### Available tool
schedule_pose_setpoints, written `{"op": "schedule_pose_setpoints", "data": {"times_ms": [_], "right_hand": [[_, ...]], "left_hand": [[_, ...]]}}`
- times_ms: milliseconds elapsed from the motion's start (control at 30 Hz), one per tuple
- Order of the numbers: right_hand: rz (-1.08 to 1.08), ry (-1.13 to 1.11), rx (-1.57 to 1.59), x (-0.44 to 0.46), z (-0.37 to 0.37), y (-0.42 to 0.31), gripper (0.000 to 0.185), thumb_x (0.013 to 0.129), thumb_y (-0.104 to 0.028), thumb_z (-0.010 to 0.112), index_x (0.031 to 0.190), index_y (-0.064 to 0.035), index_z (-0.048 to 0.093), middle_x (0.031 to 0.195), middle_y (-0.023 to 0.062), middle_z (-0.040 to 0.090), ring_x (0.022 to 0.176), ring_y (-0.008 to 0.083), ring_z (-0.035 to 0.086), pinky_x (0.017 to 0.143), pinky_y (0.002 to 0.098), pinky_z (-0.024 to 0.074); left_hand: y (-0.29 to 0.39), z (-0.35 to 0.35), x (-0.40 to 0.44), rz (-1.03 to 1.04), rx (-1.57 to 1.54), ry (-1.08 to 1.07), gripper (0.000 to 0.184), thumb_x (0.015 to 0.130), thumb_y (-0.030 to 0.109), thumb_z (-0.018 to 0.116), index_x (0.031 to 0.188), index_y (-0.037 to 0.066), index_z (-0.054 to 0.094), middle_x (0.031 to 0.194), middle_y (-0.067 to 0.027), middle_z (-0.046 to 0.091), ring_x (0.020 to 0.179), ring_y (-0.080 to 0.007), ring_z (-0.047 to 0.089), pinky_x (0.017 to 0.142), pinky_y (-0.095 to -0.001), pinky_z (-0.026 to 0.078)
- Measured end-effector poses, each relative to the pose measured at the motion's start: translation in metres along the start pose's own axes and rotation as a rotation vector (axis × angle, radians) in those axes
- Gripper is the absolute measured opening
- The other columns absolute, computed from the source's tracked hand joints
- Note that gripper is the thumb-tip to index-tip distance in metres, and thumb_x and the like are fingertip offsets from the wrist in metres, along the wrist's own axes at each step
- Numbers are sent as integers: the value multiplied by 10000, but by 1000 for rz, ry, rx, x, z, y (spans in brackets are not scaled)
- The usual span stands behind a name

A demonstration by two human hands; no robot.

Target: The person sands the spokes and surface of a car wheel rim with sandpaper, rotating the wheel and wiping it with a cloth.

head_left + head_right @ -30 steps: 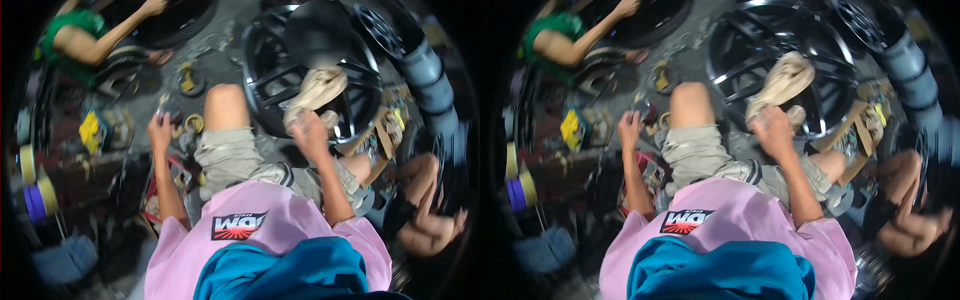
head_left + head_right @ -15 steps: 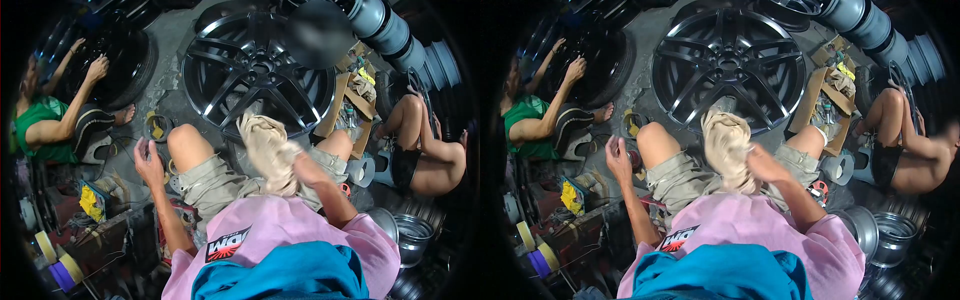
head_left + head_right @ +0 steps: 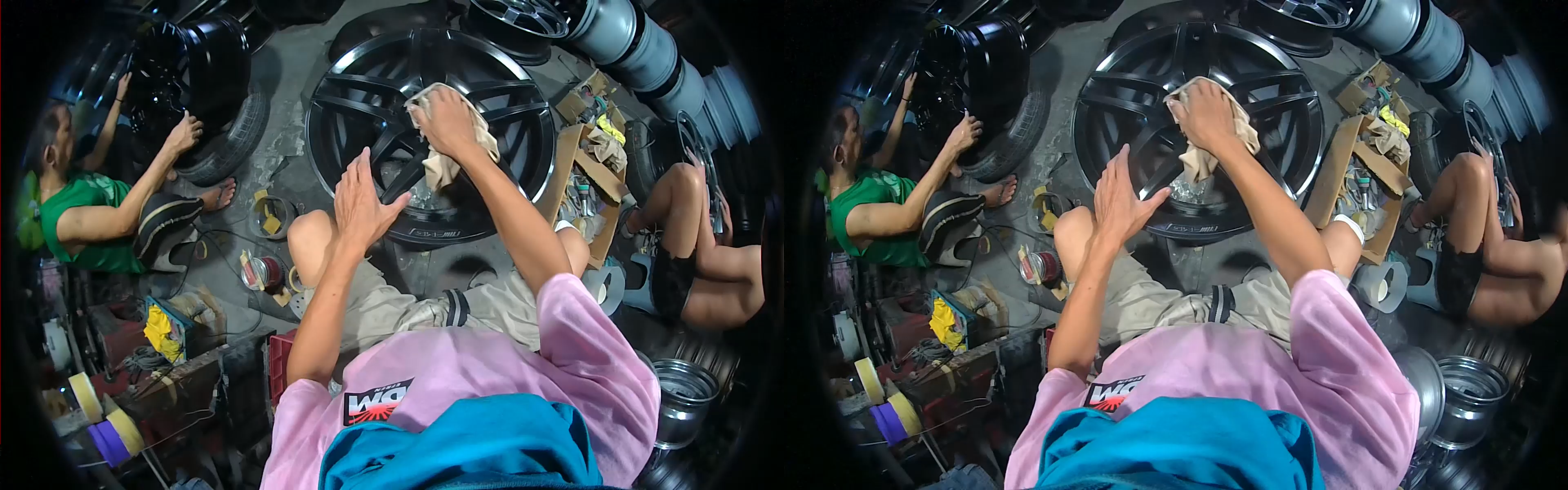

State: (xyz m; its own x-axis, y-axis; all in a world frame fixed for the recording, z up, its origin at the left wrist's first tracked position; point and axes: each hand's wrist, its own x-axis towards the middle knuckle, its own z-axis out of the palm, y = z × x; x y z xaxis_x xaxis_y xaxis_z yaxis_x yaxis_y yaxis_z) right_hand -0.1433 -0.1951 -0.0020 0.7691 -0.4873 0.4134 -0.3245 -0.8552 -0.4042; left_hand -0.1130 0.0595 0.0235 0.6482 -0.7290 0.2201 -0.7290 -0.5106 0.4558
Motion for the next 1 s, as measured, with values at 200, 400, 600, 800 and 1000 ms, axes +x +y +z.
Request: {"op": "schedule_pose_setpoints", "data": {"times_ms": [200,400,600,800,1000], "right_hand": [[-90,-182,174,-37,-18,-27,451,977,-332,708,1268,7,647,1274,247,677,1210,430,647,1041,514,520],[-286,-122,59,-102,-95,-3,345,949,-158,713,1259,-17,655,1217,201,678,1171,415,654,1040,519,514],[28,-189,326,-87,-102,8,283,918,-80,682,1159,40,597,1077,261,585,1045,500,614,899,496,511],[-26,34,212,-69,-54,-35,284,980,-232,750,1057,22,647,1038,214,660,990,436,651,870,491,503],[-19,-341,505,-168,-88,-135,254,984,-199,764,918,23,659,829,226,641,779,431,649,708,481,496]], "left_hand": [[12,6,25,-102,30,-90,1165,709,489,933,1571,-59,372,1375,-224,586,1269,-406,597,1057,-494,516],[7,6,23,-92,-27,-61,1168,725,505,933,1578,-58,368,1447,-239,564,1315,-415,582,1090,-501,503],[6,6,23,-55,-54,-3,1147,739,485,941,1587,-46,380,1496,-239,560,1334,-419,582,1117,-506,487],[-5,14,19,56,-171,152,940,790,455,915,1513,-9,535,1515,-211,599,1383,-388,589,1154,-473,487],[-19,12,22,-57,-672,348,394,981,203,777,1314,-2,721,1239,-183,778,1139,-315,765,1011,-388,581]]}}
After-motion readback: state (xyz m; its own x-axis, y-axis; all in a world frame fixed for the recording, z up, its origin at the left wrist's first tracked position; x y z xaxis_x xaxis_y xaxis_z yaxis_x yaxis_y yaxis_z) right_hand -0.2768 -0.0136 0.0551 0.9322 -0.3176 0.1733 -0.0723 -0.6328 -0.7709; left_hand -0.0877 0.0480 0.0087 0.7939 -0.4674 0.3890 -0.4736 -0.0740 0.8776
